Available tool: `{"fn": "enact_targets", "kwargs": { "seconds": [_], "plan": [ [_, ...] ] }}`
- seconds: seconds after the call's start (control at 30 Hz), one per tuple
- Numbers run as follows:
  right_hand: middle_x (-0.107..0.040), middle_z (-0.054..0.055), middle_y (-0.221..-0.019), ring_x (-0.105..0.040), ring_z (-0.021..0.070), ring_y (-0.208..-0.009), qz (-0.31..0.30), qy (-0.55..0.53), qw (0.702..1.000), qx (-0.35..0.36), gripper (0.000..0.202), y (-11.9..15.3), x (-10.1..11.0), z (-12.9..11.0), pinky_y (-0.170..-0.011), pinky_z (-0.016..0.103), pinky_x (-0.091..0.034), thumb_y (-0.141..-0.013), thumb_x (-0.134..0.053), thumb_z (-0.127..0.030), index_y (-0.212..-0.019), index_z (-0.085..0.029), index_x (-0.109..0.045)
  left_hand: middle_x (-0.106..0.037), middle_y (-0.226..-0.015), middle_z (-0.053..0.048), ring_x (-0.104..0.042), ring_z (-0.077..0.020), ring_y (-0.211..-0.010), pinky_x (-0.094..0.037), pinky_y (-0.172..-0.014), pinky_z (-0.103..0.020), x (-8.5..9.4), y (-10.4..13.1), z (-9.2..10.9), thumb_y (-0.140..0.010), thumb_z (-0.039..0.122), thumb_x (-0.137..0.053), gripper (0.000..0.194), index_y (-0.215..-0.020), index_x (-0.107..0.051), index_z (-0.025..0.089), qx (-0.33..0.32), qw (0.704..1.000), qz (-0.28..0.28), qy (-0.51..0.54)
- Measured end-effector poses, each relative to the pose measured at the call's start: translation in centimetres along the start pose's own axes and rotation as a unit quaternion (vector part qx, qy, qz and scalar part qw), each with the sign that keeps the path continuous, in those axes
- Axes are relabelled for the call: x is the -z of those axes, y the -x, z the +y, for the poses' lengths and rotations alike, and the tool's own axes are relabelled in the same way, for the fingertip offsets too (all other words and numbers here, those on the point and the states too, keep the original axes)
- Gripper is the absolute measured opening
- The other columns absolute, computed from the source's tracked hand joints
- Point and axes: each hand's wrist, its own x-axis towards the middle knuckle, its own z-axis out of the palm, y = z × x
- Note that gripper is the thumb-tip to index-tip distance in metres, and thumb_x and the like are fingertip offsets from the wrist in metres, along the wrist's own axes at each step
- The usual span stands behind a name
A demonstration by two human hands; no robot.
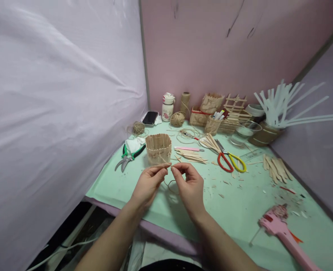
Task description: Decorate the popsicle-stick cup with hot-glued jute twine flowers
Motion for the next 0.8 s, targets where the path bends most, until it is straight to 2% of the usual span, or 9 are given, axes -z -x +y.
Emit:
{"fn": "enact_targets", "kwargs": {
  "seconds": [0.1, 0.2, 0.37, 0.5, 0.6, 0.7, 0.8],
  "plan": [
    [-0.065, 0.0, -0.071, -0.055, 0.0142, -0.067, -0.015, 0.003, 1.0, -0.009, 0.009, 0.1, 0.2, 0.2, -0.066, 0.027, -0.046, -0.081, -0.067, -0.028, -0.076, -0.02, -0.067, -0.061, -0.068, -0.001, -0.044, -0.0059, -0.058, -0.038, -0.056, -0.019, 0.0, -0.9, 0.0, -0.06, 0.037, -0.087, 0.037, -0.086, -0.077, 0.013, 0.039, 0.997, -0.012, 0.07],
    [-0.065, 0.0, -0.071, -0.056, 0.0145, -0.068, -0.031, 0.01, 0.999, -0.025, 0.01, 0.2, 0.0, 0.8, -0.067, 0.028, -0.046, -0.081, -0.067, -0.029, -0.076, -0.02, -0.066, -0.056, -0.063, 0.0, -0.043, -0.0048, -0.057, -0.033, -0.05, -0.017, 0.4, -1.3, 0.0, -0.06, 0.034, -0.088, 0.036, -0.085, -0.076, 0.011, 0.043, 0.994, -0.015, 0.099],
    [-0.066, 0.001, -0.074, -0.058, 0.0156, -0.071, -0.057, -0.001, 0.997, -0.057, 0.013, 0.3, 0.0, 1.9, -0.071, 0.03, -0.047, -0.08, -0.067, -0.033, -0.079, -0.02, -0.066, -0.058, -0.063, -0.002, -0.047, -0.0056, -0.058, -0.035, -0.05, -0.017, 1.3, -2.0, -0.4, -0.058, 0.033, -0.089, 0.031, -0.071, -0.074, 0.01, 0.016, 0.995, 0.014, 0.1],
    [-0.068, 0.002, -0.072, -0.06, 0.0166, -0.068, -0.116, -0.079, 0.98, -0.141, 0.029, 0.0, 0.4, 2.4, -0.069, 0.031, -0.048, -0.085, -0.061, -0.049, -0.092, -0.021, -0.065, -0.059, -0.063, -0.002, -0.047, -0.0055, -0.057, -0.036, -0.05, -0.017, 1.9, -2.5, -1.1, -0.059, 0.035, -0.088, 0.031, -0.071, -0.073, 0.011, -0.008, 0.995, 0.034, 0.091],
    [-0.068, 0.003, -0.067, -0.058, 0.0157, -0.062, -0.143, -0.11, 0.966, -0.187, 0.039, -0.3, 0.5, 2.5, -0.066, 0.031, -0.048, -0.086, -0.057, -0.058, -0.088, -0.021, -0.067, -0.059, -0.061, -0.001, -0.046, -0.0054, -0.056, -0.037, -0.051, -0.018, 2.1, -2.3, -1.5, -0.059, 0.036, -0.088, 0.031, -0.071, -0.073, 0.012, -0.007, 0.997, 0.034, 0.068],
    [-0.067, 0.002, -0.062, -0.056, 0.014, -0.057, -0.178, -0.101, 0.958, -0.201, 0.038, -0.3, 0.4, 2.2, -0.062, 0.029, -0.046, -0.081, -0.064, -0.057, -0.08, -0.019, -0.069, -0.061, -0.06, -0.001, -0.046, -0.006, -0.054, -0.037, -0.052, -0.02, 2.1, -1.9, -1.5, -0.057, 0.038, -0.088, 0.032, -0.068, -0.073, 0.012, 0.001, 0.999, 0.023, 0.041],
    [-0.065, 0.001, -0.058, -0.052, 0.0115, -0.053, -0.211, -0.092, 0.946, -0.229, 0.033, -0.3, 0.5, 1.5, -0.058, 0.026, -0.043, -0.078, -0.07, -0.051, -0.075, -0.018, -0.068, -0.061, -0.059, -0.002, -0.046, -0.0069, -0.053, -0.036, -0.052, -0.021, 2.1, -1.7, -0.6, -0.056, 0.04, -0.088, 0.033, -0.065, -0.072, 0.013, 0.011, 1.0, 0.007, 0.011]
  ]
}}
